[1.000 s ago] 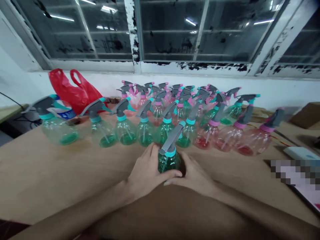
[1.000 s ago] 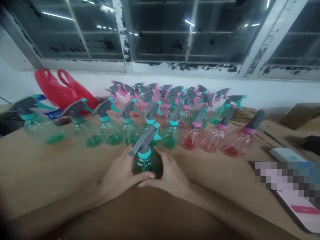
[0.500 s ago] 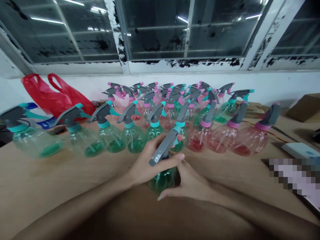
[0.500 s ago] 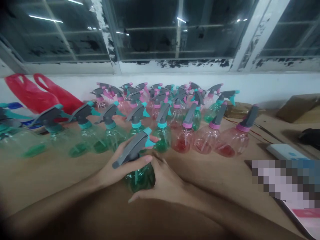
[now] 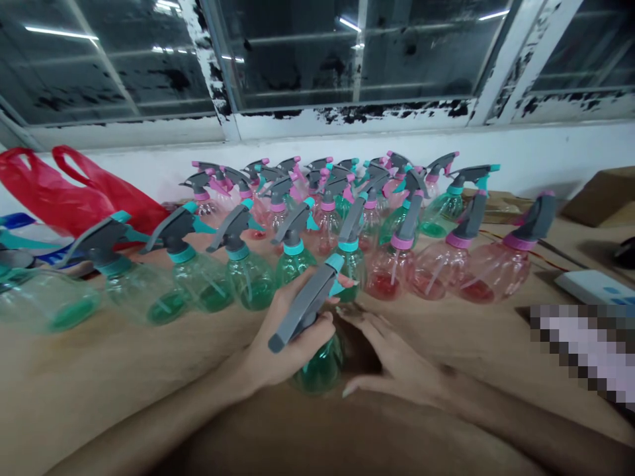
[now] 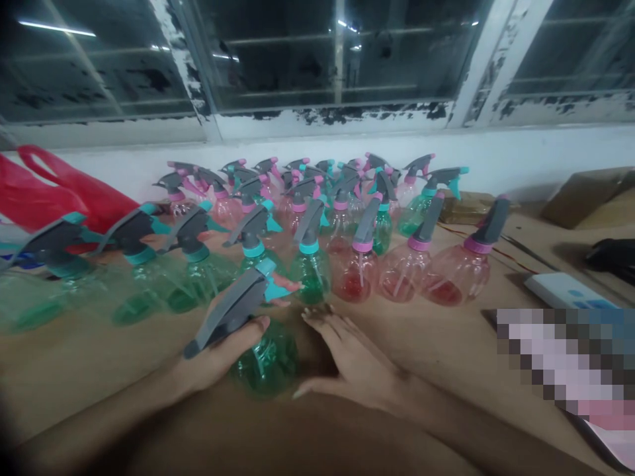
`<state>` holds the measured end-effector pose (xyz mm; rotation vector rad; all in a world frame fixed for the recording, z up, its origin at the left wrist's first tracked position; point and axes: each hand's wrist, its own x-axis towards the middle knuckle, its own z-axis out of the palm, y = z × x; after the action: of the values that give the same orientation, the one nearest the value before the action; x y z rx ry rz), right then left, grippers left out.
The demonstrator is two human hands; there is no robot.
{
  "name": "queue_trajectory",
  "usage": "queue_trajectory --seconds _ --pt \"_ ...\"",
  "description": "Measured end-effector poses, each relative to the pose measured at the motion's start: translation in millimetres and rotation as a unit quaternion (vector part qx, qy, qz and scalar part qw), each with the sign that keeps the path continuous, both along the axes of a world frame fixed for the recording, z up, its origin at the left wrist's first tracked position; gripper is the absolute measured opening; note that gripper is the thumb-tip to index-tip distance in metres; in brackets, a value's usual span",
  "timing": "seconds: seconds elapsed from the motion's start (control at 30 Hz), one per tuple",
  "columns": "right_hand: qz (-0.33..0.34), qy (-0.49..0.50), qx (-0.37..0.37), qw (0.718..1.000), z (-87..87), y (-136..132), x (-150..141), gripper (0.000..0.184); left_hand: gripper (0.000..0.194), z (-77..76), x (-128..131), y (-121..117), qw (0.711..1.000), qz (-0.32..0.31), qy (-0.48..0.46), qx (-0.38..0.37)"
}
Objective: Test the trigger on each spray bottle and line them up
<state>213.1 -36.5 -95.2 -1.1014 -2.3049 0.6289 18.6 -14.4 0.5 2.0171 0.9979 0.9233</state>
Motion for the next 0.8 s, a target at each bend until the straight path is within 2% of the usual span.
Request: queue_trajectory --seconds 0.13,0.33,0.4,0.53,0.8 --pt "-0.013 -0.046 -0.006 0.999 -9.6 -2 22 0.083 0.038 2.4 -2 3 1.0 0.026 0.015 0.0" --pt "-0.004 -0.088 0.019 0.996 -12.0 -3 27 0.066 0.038 5.1 -8 8 0.998 0.047 0.026 -0.013" --pt "0.001 -0.092 0.03 0.995 -13.2 -2 27 0.063 0.037 6.4 -9 7 0.998 0.043 0.034 -0.028" --pt "0.0 -0.102 0.042 0.994 -15.5 -1 27 0.056 0.038 9.0 -8 7 1.0 0.017 0.016 -0.013" --pt "0.0 -0.088 0.05 0.995 -18.0 -2 28 0.054 0.039 5.7 -7 9 1.0 0.007 -0.01 -0.014"
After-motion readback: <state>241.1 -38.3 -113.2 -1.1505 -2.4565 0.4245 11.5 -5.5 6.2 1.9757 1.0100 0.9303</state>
